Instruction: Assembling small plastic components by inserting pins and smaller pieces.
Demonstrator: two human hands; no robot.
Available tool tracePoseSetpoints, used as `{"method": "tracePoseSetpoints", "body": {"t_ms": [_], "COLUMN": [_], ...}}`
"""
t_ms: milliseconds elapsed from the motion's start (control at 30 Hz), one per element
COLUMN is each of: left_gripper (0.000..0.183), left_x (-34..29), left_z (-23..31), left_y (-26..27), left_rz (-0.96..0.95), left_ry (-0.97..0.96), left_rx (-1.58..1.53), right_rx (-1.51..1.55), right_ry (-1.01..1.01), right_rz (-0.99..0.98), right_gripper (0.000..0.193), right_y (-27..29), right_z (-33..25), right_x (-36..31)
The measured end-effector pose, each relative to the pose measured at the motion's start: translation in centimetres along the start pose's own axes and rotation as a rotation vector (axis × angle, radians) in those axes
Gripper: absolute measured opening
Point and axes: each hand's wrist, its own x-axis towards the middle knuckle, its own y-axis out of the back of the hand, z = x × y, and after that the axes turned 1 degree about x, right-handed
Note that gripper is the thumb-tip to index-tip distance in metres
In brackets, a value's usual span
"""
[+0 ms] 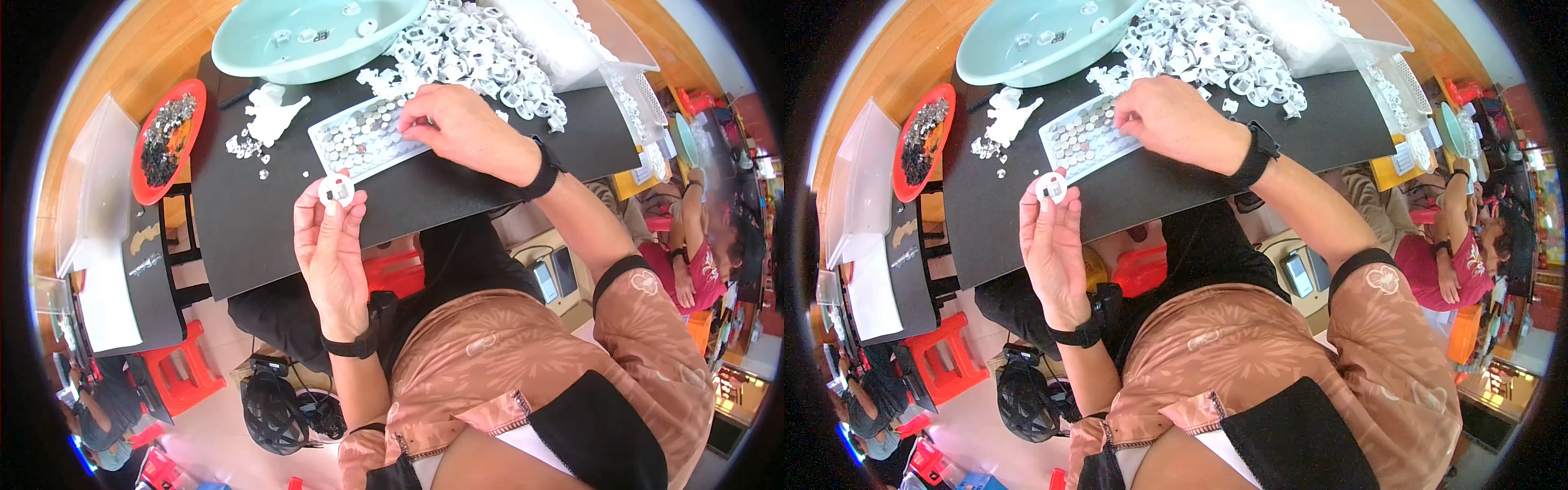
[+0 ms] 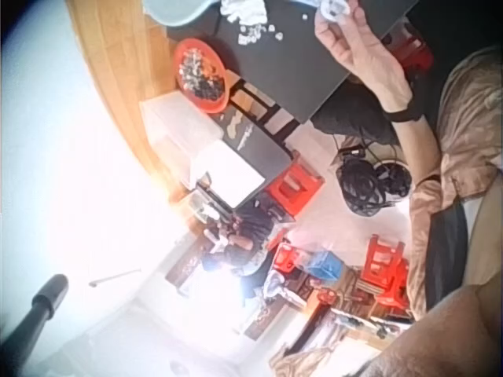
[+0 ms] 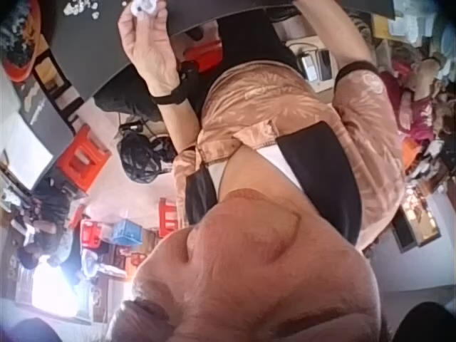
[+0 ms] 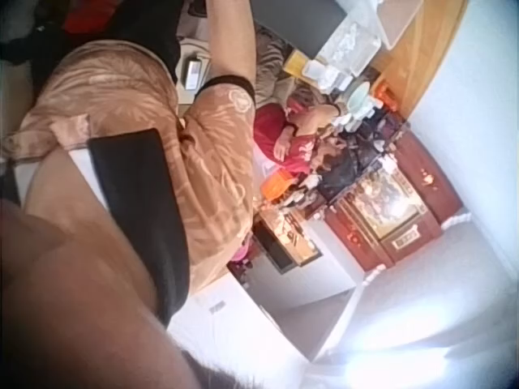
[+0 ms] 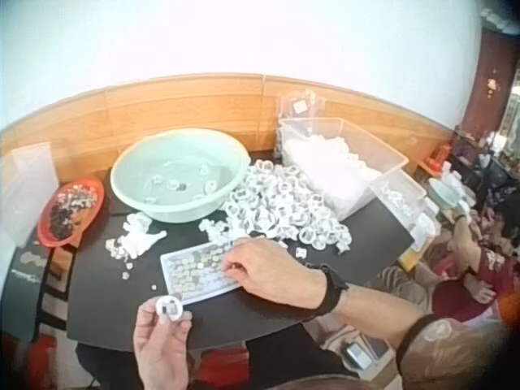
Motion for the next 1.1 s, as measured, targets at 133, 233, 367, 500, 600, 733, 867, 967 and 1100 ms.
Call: {"method": "tracePoseSetpoints", "body": {"t_ms": [133,233,367,500,600,733,867,967,1100], "left_gripper": [0.033,0.037,0.041,0.040,0.042,0.042,0.041,0.038,0.035], "left_x": [-0.2,-0.2,-0.3,-0.3,-0.3,-0.3,-0.4,-0.1,-0.2], "left_z": [0.4,0.4,0.4,0.3,0.2,0.2,0.3,-0.2,-0.3], "left_y": [-0.4,-0.6,-0.5,-0.5,-0.3,-0.5,-0.9,-0.3,-0.2], "left_rz": [0.020,0.034,0.036,0.056,0.038,0.028,0.012,-0.012,0.004], "left_ry": [-0.040,-0.043,-0.015,-0.013,-0.012,-0.025,-0.048,-0.045,-0.039], "left_rx": [-0.028,0.004,0.009,-0.001,-0.024,-0.007,-0.004,-0.008,-0.010], "right_rx": [0.011,0.014,-0.015,-0.019,-0.011,-0.010,0.249,0.317,0.180], "right_ry": [0.051,0.022,0.033,0.005,-0.047,-0.078,-0.003,0.146,0.237], "right_rz": [-0.040,-0.082,-0.065,-0.078,-0.104,-0.137,-0.008,0.043,0.082], "right_gripper": [0.006,0.006,0.005,0.006,0.008,0.011,0.011,0.011,0.013], "right_y": [-1.4,-2.4,-3.3,-3.5,-3.3,-3.1,-1.7,-0.9,-1.4], "right_z": [-1.4,-2.0,-2.5,-2.6,-2.7,-2.7,-4.0,-5.7,-6.7], "right_x": [0.9,1.6,1.7,1.7,1.7,1.7,1.2,0.5,0.0]}}
